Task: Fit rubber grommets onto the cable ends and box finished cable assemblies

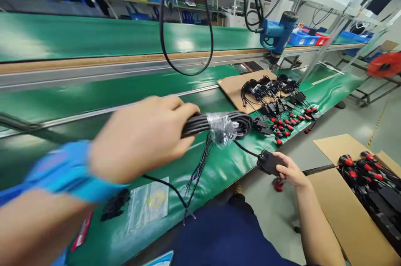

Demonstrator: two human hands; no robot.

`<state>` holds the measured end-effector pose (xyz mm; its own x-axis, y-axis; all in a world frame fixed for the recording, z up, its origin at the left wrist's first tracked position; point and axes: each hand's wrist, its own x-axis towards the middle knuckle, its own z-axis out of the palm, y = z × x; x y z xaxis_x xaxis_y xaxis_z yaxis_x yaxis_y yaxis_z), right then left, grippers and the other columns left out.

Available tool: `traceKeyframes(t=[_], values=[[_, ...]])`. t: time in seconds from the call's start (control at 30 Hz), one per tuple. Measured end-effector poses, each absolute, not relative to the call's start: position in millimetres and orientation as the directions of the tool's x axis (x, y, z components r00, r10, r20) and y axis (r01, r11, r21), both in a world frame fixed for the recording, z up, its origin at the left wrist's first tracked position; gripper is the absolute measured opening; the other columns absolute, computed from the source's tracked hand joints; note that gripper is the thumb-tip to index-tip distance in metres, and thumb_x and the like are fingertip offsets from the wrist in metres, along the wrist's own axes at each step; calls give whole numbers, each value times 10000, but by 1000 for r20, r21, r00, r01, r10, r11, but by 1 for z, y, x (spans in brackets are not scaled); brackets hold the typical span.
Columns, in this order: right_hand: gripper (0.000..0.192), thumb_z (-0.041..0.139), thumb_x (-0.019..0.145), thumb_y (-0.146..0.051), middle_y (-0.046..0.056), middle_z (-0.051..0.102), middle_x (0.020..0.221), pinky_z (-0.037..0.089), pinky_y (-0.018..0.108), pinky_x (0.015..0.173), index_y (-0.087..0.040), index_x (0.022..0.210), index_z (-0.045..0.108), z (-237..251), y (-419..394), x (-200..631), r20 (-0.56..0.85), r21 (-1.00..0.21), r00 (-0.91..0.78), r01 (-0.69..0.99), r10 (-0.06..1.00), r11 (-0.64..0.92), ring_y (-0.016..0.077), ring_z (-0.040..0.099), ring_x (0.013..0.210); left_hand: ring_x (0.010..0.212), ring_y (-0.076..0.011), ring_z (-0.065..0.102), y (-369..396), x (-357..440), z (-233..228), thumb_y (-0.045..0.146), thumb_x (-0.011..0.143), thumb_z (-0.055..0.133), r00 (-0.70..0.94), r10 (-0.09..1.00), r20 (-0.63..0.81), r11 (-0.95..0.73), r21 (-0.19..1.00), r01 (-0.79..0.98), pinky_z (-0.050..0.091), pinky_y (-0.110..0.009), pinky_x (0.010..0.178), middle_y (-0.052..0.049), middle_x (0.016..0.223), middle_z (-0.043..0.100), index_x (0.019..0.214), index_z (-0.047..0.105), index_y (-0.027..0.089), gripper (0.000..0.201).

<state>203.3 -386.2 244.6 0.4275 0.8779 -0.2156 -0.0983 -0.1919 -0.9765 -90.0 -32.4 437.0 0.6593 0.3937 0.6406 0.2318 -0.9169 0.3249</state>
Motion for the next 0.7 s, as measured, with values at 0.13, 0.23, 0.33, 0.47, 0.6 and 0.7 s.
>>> traceKeyframes(t=[0.13,0.23,0.33,0.47,0.6,0.7], values=[[575,780,815,-470,87,712,1107,502,248,600,-176,1284,624,230,-389,290,-317,-920,481,52,818,-387,140,626,723,995,-292,637,-38,-13,327,419,885,637,891,448,75,-885,180,429,521,-447,920,-77,1058,641,1177,675,267,331],[547,781,794,-491,98,732,1105,566,355,836,-165,1216,658,197,-375,339,-360,-862,508,139,782,-487,238,685,961,1048,-281,611,-39,42,238,385,882,657,880,465,-99,-849,231,475,504,-395,923,-97,1127,644,1234,655,242,380],[479,737,851,-486,98,721,1102,566,406,897,-163,1195,654,158,-357,377,-381,-797,559,206,737,-568,243,683,1006,1097,-290,579,-44,79,166,401,900,646,852,503,-143,-818,241,523,494,-395,908,-103,1200,624,1283,623,244,414],[369,653,958,-428,76,675,1154,575,414,894,-155,1204,632,112,-337,412,-386,-710,622,272,681,-650,197,669,1001,1174,-299,535,-57,104,101,411,917,638,809,558,-185,-773,239,588,462,-417,950,-123,1277,583,1331,583,244,450],[346,644,971,-411,70,670,1152,583,404,882,-159,1209,631,73,-321,424,-340,-667,682,311,648,-677,188,668,988,1186,-327,529,-62,108,62,434,946,587,752,631,-194,-725,198,660,445,-464,975,-165,1322,561,1372,563,220,478],[378,635,975,-416,80,656,1199,578,423,909,-166,1257,610,51,-310,426,-229,-650,766,339,600,-680,202,662,1031,1253,-356,501,-61,107,45,451,934,606,745,643,-176,-727,163,666,406,-499,1042,-184,1397,534,1420,550,219,542]])
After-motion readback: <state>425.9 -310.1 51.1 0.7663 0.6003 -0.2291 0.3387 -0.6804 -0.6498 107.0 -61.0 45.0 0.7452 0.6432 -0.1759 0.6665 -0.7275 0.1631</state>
